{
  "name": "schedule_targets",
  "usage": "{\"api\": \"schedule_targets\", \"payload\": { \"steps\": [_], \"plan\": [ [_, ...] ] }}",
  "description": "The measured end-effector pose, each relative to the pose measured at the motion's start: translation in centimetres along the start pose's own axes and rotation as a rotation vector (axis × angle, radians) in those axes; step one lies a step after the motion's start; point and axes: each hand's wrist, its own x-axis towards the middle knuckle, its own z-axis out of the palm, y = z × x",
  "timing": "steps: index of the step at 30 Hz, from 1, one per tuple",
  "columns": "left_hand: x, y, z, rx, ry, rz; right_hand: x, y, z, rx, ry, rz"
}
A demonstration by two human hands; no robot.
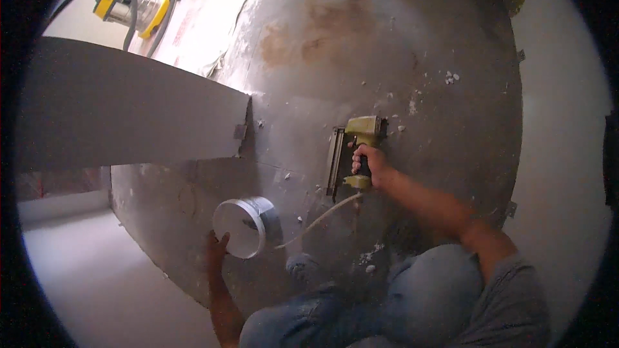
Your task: Installing a baseboard or trim piece at the base of a wall using putty and a nail gun.
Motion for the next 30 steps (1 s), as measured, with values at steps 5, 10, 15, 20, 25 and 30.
{"api": "schedule_targets", "payload": {
  "steps": [5, 10, 15, 20, 25, 30],
  "plan": [
    [2.5, -5.6, 2.7, 0.156, 0.228, 0.205, 0.5, -0.2, -0.1, -0.012, 0.048, 0.014],
    [3.6, -6.8, 3.4, 0.009, 0.209, 0.116, 0.5, -0.7, -0.3, 0.022, 0.085, 0.063],
    [3.6, -0.1, 2.1, 0.048, 0.175, 0.022, 0.5, -1.4, -0.3, -0.061, 0.033, -0.01],
    [3.5, 7.2, 2.0, -0.189, 0.12, 0.14, 1.0, -2.4, -0.4, -0.142, 0.102, 0.039],
    [4.1, 11.3, 4.8, 0.03, 0.311, 0.103, 1.6, -2.1, -0.8, -0.242, 0.187, -0.01],
    [3.7, 12.4, 5.4, -0.074, 0.347, 0.153, 2.0, -1.2, -0.8, -0.404, 0.251, -0.067]
  ]
}}
